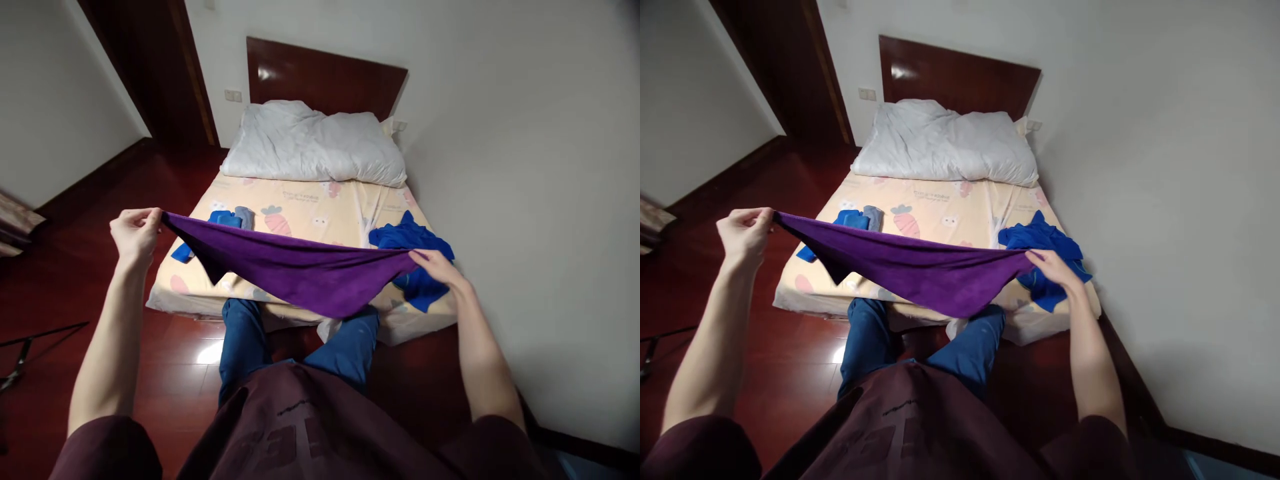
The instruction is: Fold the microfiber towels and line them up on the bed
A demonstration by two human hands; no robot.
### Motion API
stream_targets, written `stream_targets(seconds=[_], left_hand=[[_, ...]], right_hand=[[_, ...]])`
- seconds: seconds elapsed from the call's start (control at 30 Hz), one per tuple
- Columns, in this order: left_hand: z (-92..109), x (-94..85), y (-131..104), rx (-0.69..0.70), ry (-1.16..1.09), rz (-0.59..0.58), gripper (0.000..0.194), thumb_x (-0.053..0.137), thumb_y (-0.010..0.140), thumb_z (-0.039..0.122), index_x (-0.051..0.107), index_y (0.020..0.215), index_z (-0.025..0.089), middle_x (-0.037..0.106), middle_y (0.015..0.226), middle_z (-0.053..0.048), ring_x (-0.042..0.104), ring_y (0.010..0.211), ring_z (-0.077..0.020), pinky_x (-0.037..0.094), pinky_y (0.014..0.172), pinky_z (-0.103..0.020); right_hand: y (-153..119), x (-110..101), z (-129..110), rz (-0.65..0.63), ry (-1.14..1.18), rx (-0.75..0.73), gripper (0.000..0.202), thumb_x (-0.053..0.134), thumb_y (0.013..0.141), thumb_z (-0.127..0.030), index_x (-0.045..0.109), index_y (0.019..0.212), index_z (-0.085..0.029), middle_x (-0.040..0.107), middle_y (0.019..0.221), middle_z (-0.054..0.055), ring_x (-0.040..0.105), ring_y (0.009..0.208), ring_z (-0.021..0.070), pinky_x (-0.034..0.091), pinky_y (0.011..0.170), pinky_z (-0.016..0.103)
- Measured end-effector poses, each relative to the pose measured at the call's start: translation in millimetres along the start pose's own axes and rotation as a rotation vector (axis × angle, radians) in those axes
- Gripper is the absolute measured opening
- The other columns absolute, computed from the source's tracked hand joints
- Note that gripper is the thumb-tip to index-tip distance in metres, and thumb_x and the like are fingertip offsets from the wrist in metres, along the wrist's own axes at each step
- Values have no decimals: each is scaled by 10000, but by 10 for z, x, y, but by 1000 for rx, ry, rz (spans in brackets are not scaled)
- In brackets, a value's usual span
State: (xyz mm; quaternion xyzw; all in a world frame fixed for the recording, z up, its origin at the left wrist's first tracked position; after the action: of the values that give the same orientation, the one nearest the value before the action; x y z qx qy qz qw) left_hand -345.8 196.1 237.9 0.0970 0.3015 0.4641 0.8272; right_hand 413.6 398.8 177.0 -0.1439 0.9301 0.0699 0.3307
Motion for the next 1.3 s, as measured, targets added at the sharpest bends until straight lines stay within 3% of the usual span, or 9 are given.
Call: stream_targets(seconds=[0.1, 0.23, 0.37, 0.5, 0.7, 0.9, 1.07, 1.17, 1.3], left_hand=[[182, 196, 52, -26, -57, -22, 297, 682, 815, 339, 758, 940, 81, 641, 655, -5, 584, 571, -127, 533, 570, -265], [475, 557, 67, -38, -162, -122, 244, 692, 845, 304, 733, 921, 76, 630, 599, 9, 614, 558, -141, 573, 569, -293], [639, 887, 93, -51, -284, -211, 209, 691, 878, 269, 708, 956, 76, 665, 679, 2, 635, 568, -122, 615, 595, -312], [724, 1079, 122, -33, -315, -251, 157, 695, 887, 230, 698, 937, 81, 661, 720, 8, 662, 608, -111, 636, 666, -330], [756, 1031, 28, 3, -359, -291, 193, 720, 854, 264, 703, 917, 83, 668, 697, -11, 705, 609, -155, 647, 665, -351], [703, 701, -230, -16, -188, -492, 338, 796, 714, 400, 746, 872, 106, 707, 653, -60, 724, 626, -219, 649, 612, -345], [733, 442, -233, 7, -144, -528, 434, 838, 657, 546, 767, 857, 168, 718, 671, -71, 723, 636, -255, 662, 589, -406], [766, 504, -160, 32, -183, -564, 409, 857, 674, 578, 769, 848, 218, 709, 662, -69, 709, 602, -260, 666, 568, -438], [700, 878, -64, 20, -216, -661, 432, 881, 673, 575, 754, 841, 198, 713, 694, -78, 709, 622, -246, 672, 614, -445]], right_hand=[[1, -474, -134, 131, 36, 45, 594, 733, 754, -748, 787, 930, -183, 781, 887, 67, 707, 807, 230, 596, 778, 361], [-69, -962, -282, 442, 70, 32, 394, 826, 792, -502, 793, 986, -161, 786, 942, 111, 704, 803, 193, 586, 803, 342], [-163, -1195, -376, 595, -81, -6, 259, 840, 795, -305, 807, 967, -114, 787, 883, 125, 661, 723, 163, 543, 739, 295], [-260, -1309, -343, 641, -183, 22, 209, 803, 828, -230, 812, 996, -107, 791, 866, 132, 638, 694, 153, 510, 673, 261], [-395, -1279, -251, 514, -161, 81, 181, 744, 860, -153, 822, 1021, -124, 802, 931, 136, 670, 722, 159, 524, 726, 282], [-599, -1293, -7, 379, -75, 149, 144, 818, 802, -245, 835, 926, -174, 736, 669, 78, 635, 595, 164, 534, 636, 314], [-717, -1380, -54, 358, -54, 186, 102, 850, 795, -271, 828, 857, -194, 699, 604, 69, 603, 550, 158, 550, 662, 361], [-665, -1422, -105, 358, -47, 203, 135, 860, 792, -309, 822, 859, -197, 685, 582, 59, 601, 534, 152, 557, 666, 369], [-434, -1412, 63, 347, -41, 250, 185, 861, 790, -315, 804, 876, -162, 698, 581, 67, 624, 515, 155, 572, 644, 362]])
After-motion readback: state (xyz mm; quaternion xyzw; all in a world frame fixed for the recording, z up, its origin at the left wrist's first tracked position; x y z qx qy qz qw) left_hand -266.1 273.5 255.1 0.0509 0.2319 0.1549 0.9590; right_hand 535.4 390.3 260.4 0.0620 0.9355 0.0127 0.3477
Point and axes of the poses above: each hand's wrist, its own y-axis towards the middle knuckle, its own x-axis out of the palm, z = x × y, the point moved 9 cm from there along y, towards the middle knuckle
